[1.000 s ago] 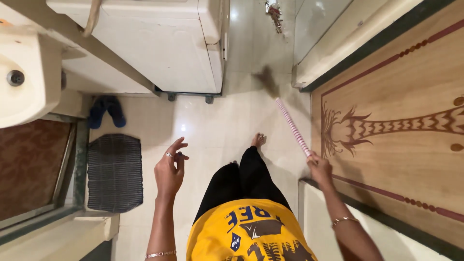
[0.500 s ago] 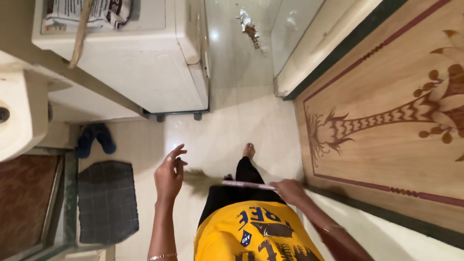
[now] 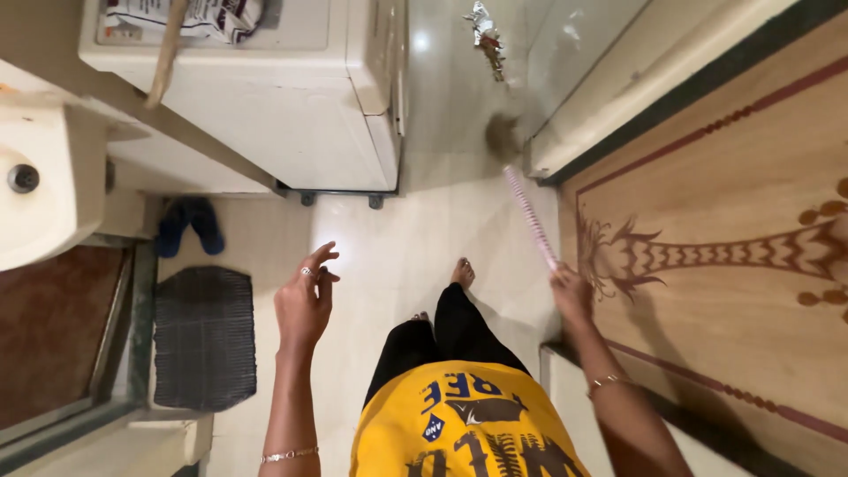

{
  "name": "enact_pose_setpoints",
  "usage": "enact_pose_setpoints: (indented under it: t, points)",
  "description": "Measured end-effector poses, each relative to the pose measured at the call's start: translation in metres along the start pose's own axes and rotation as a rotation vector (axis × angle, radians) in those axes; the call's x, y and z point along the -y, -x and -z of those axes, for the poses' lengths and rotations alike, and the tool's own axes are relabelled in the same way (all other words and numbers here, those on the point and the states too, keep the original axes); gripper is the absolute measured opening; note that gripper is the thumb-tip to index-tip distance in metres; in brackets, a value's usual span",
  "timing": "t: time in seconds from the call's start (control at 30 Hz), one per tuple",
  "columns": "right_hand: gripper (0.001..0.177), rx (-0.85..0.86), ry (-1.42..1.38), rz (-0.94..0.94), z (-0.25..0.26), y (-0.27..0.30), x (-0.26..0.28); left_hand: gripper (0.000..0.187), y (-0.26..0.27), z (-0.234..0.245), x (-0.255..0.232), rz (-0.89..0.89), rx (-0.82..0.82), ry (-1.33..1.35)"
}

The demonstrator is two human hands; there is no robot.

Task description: The person sweeps debris across the floor using a broom, moving trash into a pile.

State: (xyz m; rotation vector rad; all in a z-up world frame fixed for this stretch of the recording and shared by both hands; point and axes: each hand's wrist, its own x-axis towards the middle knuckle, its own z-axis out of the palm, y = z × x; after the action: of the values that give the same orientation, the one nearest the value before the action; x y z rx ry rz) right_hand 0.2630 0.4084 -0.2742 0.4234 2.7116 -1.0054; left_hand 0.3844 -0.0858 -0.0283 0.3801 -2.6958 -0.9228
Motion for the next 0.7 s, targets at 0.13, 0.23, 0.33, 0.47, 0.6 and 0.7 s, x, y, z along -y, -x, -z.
enact_pose_setpoints:
  t: [0.13, 0.23, 0.33, 0.47, 0.6, 0.7]
  points:
    - [0.037, -0.067, -0.022, 0.085, 0.069, 0.015, -0.026, 0.043, 0.006, 0.003, 0.024, 0.055, -0.01, -0.022]
    - [0.052, -0.057, 0.126, 0.197, 0.106, 0.053, -0.043, 0.044, 0.012, 0.0, 0.033, 0.072, -0.037, 0.056]
    - [0.056, 0.077, 0.189, 0.023, 0.131, 0.082, -0.049, 0.045, 0.01, -0.009, 0.038, 0.077, 0.015, 0.05]
    - [0.053, 0.202, 0.294, 0.257, 0.174, 0.092, -0.031, 0.044, -0.006, -0.023, 0.027, 0.043, 0.071, 0.097]
    - [0.046, 0.372, 0.599, 0.232, 0.158, 0.057, -0.002, 0.046, -0.041, -0.043, 0.008, 0.025, 0.139, 0.119]
    - [0.032, 0.554, 0.814, 0.057, 0.137, 0.007, 0.019, 0.047, -0.079, -0.062, -0.011, -0.008, 0.15, 0.14]
